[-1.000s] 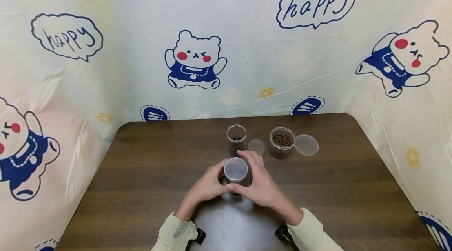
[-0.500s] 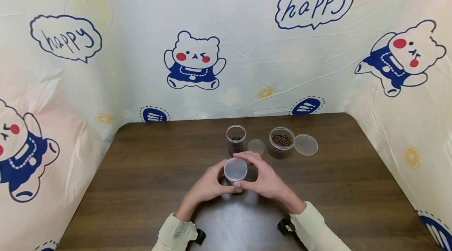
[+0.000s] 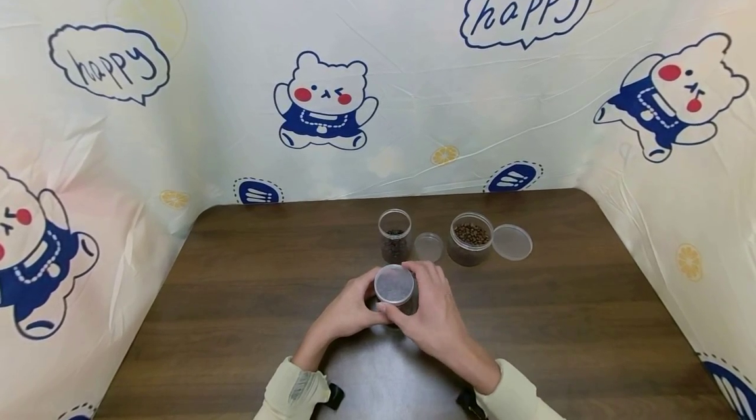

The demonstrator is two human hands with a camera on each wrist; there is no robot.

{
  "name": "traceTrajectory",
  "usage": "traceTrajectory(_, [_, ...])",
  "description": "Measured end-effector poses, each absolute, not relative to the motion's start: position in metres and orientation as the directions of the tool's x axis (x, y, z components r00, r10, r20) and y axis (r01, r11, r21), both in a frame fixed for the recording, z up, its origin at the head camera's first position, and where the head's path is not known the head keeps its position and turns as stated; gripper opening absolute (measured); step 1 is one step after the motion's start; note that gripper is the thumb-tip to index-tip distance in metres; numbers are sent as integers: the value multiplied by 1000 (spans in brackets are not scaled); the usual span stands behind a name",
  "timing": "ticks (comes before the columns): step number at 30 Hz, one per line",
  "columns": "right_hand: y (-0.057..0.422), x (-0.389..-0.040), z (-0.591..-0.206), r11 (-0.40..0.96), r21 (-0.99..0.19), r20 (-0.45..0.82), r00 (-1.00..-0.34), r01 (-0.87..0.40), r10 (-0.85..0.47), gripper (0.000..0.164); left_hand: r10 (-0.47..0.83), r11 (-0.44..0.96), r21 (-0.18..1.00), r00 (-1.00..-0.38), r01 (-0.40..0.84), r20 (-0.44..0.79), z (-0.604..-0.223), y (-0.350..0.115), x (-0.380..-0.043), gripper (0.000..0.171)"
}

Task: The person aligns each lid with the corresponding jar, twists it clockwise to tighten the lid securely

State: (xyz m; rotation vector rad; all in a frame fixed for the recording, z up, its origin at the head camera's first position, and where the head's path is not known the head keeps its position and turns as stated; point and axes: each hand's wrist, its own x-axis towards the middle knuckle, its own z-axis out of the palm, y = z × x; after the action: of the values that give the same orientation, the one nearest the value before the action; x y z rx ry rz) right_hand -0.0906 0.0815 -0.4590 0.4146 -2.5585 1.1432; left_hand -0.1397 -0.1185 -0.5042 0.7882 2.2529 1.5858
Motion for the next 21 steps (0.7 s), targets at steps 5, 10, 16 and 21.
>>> traceTrajectory(5, [86, -92, -455, 615, -694, 334, -925, -373, -183, 78, 579, 250, 928, -811, 277, 87, -503, -118, -140, 65])
traceTrajectory(10, [104, -105, -450, 529, -732, 278, -897, -430, -344, 85, 562, 282, 920, -824, 271, 70, -501, -118, -139, 64])
traceTrajectory(16, [117, -122, -454, 472, -718, 260, -826, -512, -499, 83, 539, 304, 924, -842, 231, 33, -501, -118, -138, 71])
traceTrajectory(21, [119, -126, -458, 414, -713, 315, -786, -566, -532, 77, 543, 292, 927, -839, 238, 44, -502, -118, -138, 74])
